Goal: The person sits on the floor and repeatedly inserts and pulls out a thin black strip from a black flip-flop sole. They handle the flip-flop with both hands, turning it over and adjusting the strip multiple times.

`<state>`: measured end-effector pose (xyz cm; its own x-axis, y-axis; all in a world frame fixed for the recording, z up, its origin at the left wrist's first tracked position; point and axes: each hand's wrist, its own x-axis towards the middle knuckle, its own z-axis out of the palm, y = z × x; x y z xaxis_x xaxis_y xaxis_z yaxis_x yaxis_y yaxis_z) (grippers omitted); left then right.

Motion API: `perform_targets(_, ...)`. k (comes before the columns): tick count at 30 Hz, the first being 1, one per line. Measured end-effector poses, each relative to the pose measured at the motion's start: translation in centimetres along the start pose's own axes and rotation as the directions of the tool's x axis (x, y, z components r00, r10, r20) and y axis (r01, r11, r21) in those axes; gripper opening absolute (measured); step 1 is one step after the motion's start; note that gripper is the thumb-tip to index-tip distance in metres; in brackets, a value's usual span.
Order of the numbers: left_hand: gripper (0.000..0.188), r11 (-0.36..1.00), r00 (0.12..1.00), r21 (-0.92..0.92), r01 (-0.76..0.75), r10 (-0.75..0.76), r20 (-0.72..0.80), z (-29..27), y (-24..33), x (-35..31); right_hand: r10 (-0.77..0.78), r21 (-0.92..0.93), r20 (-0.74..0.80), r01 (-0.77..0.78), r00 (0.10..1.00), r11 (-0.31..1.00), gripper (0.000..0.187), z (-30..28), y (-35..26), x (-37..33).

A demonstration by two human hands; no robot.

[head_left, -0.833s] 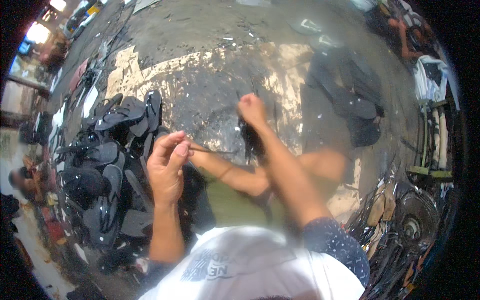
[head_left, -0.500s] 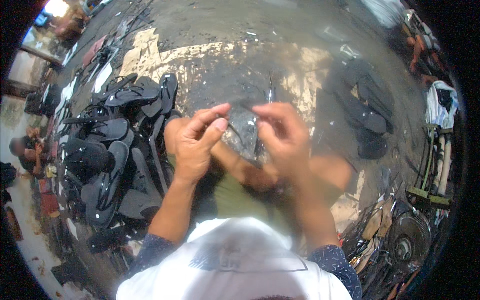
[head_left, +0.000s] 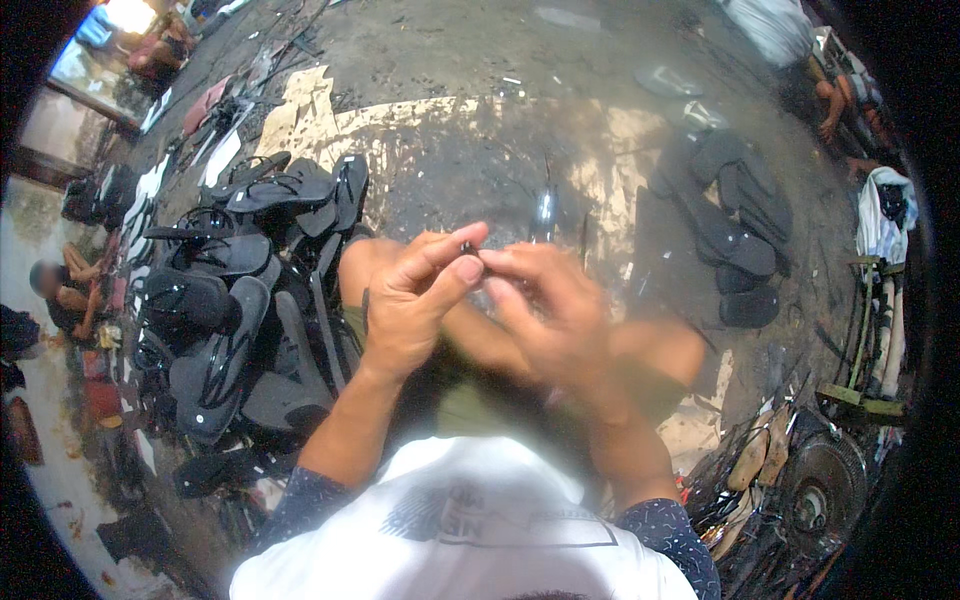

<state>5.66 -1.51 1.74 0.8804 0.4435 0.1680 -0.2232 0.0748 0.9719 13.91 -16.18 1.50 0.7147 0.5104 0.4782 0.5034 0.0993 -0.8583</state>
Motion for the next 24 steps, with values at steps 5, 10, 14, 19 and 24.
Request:
perform_targets(5,0.033,0.887,0.995,0.459,-0.056,0.013,0.097,-2.1,-0.5,-0.2,0.236,0.370,0.000,-0.220,0.972,0.903,0.016,0.3,1.9,-1.8)
perform_targets(10,0.068,0.191,0.994,0.977,-0.092,-0.048,0.103,-11.6,-3.0,-1.4,0.139,0.548,0.575,-0.506,0.806,0.666,0.016,-10.2,-6.3,-0.6)
perform_targets(14,0.071,-0.030,0.975,0.993,-0.110,-0.196,0.102,-10.9,-3.3,-4.8,-0.497,0.824,0.235,0.100,0.835,0.558,0.022,-9.3,-6.9,-1.2)
perform_targets(19,0.063,0.664,0.964,0.710,0.234,-0.253,-0.081,-7.8,-0.6,-7.1,-0.404,0.860,0.140,0.091,0.904,0.502,0.017,-9.8,-7.9,-2.2)
perform_targets(24,0.046,0.790,0.819,0.240,0.564,-0.497,-0.286,-8.5,0.5,-8.2,-0.499,0.783,0.424,-0.029,0.756,0.621,0.017,-11.8,-8.3,0.6)
